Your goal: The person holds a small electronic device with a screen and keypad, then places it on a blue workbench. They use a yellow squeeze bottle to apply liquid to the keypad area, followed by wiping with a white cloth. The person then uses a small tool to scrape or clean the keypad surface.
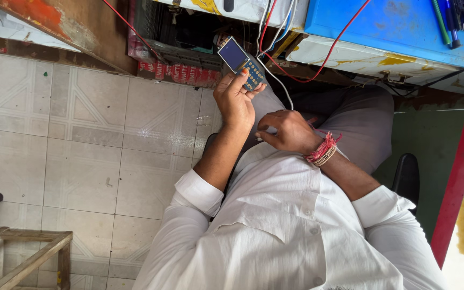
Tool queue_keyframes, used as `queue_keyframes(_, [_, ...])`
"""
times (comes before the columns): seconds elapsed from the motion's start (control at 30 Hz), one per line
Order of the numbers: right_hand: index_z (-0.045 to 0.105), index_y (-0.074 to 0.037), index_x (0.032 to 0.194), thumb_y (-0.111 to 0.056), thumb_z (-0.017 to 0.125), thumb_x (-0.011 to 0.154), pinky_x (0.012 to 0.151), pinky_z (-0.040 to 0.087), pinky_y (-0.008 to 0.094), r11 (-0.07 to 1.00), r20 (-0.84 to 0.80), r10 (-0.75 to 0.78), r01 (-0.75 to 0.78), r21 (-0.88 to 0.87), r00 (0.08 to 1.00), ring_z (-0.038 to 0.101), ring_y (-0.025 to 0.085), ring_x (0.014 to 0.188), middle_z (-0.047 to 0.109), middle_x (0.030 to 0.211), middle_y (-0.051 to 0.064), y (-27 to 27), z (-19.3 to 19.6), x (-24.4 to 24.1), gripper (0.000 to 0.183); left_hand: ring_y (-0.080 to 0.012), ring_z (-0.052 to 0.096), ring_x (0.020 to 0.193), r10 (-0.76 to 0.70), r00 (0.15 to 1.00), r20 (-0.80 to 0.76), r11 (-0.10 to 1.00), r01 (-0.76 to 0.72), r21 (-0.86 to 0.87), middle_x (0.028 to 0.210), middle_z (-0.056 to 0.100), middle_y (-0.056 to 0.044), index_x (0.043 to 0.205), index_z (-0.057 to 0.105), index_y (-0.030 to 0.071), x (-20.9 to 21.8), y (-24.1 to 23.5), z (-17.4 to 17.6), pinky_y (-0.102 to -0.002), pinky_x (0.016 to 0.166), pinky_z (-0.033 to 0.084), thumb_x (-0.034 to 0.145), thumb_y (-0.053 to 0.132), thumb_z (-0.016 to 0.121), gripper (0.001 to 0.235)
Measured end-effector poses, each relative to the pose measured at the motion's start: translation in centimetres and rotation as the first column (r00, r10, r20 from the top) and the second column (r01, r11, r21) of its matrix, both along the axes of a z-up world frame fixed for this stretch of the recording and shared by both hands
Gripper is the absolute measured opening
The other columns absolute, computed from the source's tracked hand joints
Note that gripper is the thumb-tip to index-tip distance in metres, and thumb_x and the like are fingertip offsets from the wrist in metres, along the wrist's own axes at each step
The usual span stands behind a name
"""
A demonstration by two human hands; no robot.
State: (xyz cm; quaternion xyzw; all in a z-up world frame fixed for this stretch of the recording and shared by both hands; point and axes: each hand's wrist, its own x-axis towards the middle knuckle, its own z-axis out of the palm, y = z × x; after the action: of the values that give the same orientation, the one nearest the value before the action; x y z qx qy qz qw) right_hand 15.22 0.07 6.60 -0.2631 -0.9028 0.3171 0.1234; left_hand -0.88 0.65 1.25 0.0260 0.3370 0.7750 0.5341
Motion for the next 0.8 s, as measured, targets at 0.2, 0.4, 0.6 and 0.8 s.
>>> queue_keyframes(0.2, [0.074,-0.005,0.094,-0.013,0.081,0.089,0.071,0.056,0.039,0.970,-0.155,-0.193,0.212,0.117,0.969,0.073,0.026,0.076,0.076,0.086,0.008,0.7,0.3,0.6,0.012,-0.0193,0.071,0.073,0.017,0.981,-0.194,0.999,-0.008,0.048,0.087,0.071,-0.014,0.092,0.067,-0.003,0.6,-0.1,0.2,-0.038,0.063,0.064,0.097,0.007,0.070,0.011])
queue_keyframes(0.4, [0.071,0.002,0.104,-0.009,0.078,0.096,0.073,0.060,0.031,0.889,-0.270,-0.458,0.426,-0.171,0.847,0.075,0.016,0.083,0.076,0.092,0.011,0.8,-0.3,0.9,0.016,-0.0170,0.069,0.075,-0.052,0.974,-0.220,0.998,0.059,0.029,0.089,0.072,-0.013,0.096,0.068,-0.004,1.2,-0.6,0.1,-0.031,0.066,0.058,0.097,0.006,0.069,0.011])
queue_keyframes(0.6, [0.065,0.008,0.115,-0.004,0.069,0.101,0.074,0.060,0.029,0.705,-0.354,-0.590,0.248,-0.665,0.726,0.072,0.014,0.083,0.074,0.097,0.012,1.3,-1.4,1.0,0.019,-0.0129,0.068,0.087,-0.035,0.944,-0.329,0.995,0.063,0.075,0.095,0.073,-0.010,0.100,0.068,-0.005,1.9,-1.2,0.0,-0.026,0.077,0.055,0.098,0.008,0.070,0.013])
queue_keyframes(0.8, [0.066,0.007,0.112,-0.004,0.067,0.102,0.073,0.061,0.030,0.558,-0.321,-0.634,0.129,-0.820,0.703,0.072,0.016,0.079,0.074,0.095,0.014,1.3,-1.4,1.1,0.015,-0.0091,0.068,0.089,-0.012,0.842,-0.539,0.993,0.073,0.092,0.096,0.073,-0.008,0.103,0.067,-0.005,2.0,-1.8,0.2,-0.024,0.078,0.053,0.102,0.009,0.069,0.014])
